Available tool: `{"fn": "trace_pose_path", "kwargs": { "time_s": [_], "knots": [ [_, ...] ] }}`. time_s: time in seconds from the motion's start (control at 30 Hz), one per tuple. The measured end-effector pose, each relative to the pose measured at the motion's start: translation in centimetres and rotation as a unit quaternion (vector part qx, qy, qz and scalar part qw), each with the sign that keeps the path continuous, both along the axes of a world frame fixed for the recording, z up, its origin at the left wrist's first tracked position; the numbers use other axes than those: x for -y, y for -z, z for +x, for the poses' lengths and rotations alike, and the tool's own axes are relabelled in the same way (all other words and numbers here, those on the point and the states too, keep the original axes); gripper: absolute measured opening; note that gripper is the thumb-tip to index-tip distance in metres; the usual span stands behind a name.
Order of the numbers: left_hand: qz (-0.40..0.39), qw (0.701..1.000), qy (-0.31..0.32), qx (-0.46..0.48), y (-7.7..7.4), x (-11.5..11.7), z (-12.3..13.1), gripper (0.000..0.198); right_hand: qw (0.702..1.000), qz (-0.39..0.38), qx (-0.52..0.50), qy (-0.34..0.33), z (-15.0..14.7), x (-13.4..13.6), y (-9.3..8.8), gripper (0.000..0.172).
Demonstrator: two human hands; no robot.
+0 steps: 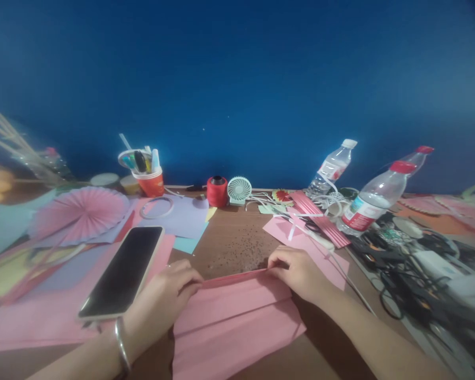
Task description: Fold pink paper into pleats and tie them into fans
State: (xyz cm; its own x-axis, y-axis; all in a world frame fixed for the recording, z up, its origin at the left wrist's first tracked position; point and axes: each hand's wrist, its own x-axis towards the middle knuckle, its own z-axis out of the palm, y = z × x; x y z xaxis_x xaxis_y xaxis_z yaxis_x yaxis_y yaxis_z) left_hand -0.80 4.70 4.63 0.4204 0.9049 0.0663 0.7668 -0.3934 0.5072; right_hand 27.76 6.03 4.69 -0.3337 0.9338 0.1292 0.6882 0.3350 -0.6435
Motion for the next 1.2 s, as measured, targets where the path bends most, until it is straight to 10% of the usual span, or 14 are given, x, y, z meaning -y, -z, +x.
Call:
{"fn": "trace_pose_path", "kwargs": {
  "time_s": [0.43, 0.83, 1.03, 1.2],
  "knots": [
    [-0.051, 0.997, -0.016, 0.047, -0.8, 2.2, 1.2, 0.019, 0.984, 0.114, 0.071, -0.119, -7.3, 2.5, -1.1, 0.018],
    [-0.053, 0.993, -0.071, 0.073, -1.1, 1.4, 0.4, 0.018, 0.965, 0.220, 0.102, -0.096, 0.4, -0.3, 0.2, 0.022],
    [-0.089, 0.988, -0.104, 0.072, -3.2, 0.5, 0.7, 0.023, 0.977, 0.141, 0.051, -0.154, -0.2, -0.7, -1.6, 0.018],
    [-0.129, 0.971, -0.141, 0.145, -4.1, -0.2, 0.2, 0.021, 0.995, -0.034, -0.092, -0.013, -0.1, -1.8, -1.3, 0.017]
  ]
}}
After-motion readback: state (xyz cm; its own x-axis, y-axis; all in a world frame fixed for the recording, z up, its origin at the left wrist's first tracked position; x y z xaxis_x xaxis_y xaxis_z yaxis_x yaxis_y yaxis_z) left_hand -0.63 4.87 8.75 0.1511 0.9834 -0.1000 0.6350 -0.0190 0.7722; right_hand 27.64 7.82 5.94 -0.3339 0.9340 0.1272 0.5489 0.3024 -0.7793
